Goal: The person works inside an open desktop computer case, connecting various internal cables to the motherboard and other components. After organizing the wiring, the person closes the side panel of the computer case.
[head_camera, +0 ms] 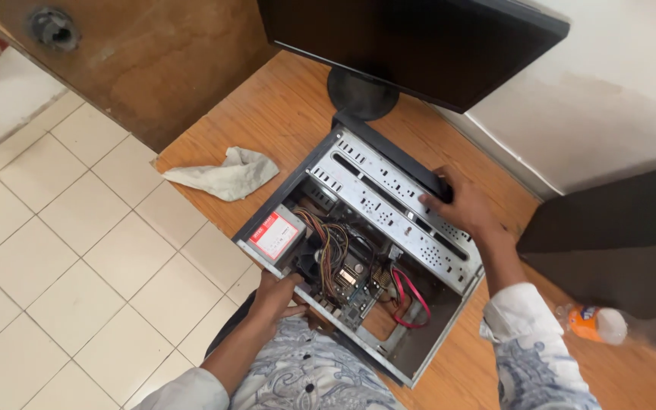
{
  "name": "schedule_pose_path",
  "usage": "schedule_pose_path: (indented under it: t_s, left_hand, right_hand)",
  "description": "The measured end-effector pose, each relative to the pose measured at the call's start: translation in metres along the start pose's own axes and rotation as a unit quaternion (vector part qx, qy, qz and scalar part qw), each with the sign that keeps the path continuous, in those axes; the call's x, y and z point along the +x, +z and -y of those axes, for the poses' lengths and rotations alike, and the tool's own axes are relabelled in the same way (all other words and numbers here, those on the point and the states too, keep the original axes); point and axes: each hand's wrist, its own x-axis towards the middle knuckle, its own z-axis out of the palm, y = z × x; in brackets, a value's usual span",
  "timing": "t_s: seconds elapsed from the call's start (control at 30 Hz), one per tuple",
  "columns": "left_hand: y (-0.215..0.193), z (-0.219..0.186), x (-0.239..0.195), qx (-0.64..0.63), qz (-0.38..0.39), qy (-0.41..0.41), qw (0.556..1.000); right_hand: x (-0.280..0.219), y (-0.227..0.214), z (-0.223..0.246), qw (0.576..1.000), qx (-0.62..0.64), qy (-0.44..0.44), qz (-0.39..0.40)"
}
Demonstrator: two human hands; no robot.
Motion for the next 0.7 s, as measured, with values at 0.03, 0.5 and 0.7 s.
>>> schedule_pose_path:
  t_s: [0.03,0.5,0.7]
  left_hand:
    - [0.003,-0.002,-0.004,0.001,0.001,-0.002,1.0]
    - [0.013,-0.017,-0.023,-0.088,-0.019,-0.03,0.995]
    - [0.018,-0.002,-0.004,-0.12,-0.049,-0.002,0.992]
  right_hand:
    - [0.007,0.003,-0.011,1.0,0.0,0.003,0.001]
    - [0.045,-0.035,0.047,0.946,-0.188,0.046,0.261]
    - [0.029,-0.039,0.045,0.943,-0.188,0.04,0.273]
